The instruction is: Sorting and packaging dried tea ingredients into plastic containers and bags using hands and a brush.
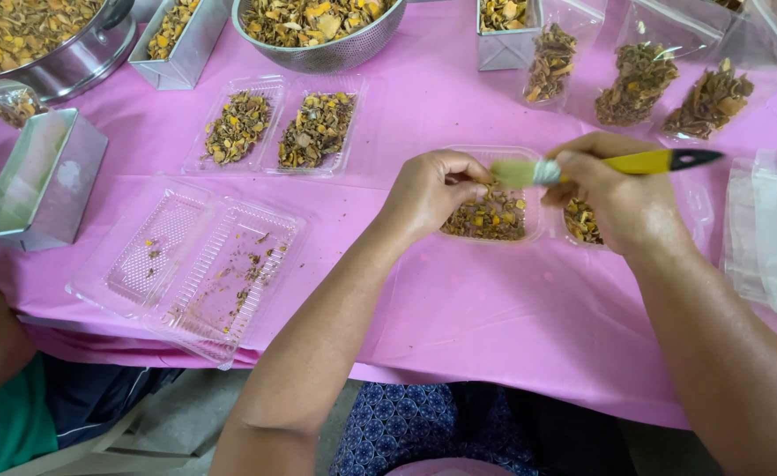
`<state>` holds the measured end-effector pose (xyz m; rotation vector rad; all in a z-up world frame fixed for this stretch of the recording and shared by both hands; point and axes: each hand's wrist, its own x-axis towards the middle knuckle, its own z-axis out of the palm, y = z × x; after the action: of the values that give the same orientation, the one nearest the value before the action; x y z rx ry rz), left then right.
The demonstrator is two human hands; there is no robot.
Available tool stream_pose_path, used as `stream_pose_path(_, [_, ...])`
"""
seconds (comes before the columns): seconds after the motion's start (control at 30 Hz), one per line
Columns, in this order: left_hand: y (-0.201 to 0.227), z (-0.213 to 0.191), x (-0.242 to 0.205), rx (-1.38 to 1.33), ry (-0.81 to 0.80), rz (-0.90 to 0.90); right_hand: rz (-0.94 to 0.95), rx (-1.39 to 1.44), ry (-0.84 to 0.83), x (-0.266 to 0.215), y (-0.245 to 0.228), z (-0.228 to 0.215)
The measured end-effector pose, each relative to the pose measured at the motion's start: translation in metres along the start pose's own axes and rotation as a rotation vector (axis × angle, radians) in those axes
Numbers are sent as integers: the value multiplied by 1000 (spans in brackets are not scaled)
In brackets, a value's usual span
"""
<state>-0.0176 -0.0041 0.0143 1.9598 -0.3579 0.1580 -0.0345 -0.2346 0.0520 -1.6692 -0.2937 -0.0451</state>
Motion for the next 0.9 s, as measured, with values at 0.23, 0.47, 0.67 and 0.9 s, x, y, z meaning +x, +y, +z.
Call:
stream_pose_path(0.23, [-24,-7,-3,387,-14,540,169,61,23,9,8,-12])
stream_pose_path(0.47, [-48,-8,4,513,-75,482,63,-8,81,12,15,-17])
stream_pose_path(0.67, [-32,0,-1,306,-12,284,7,197,48,7,20,-5])
stream_pose_path(0.9, [-32,2,-2,197,141,302,175,74,15,6,14,-2])
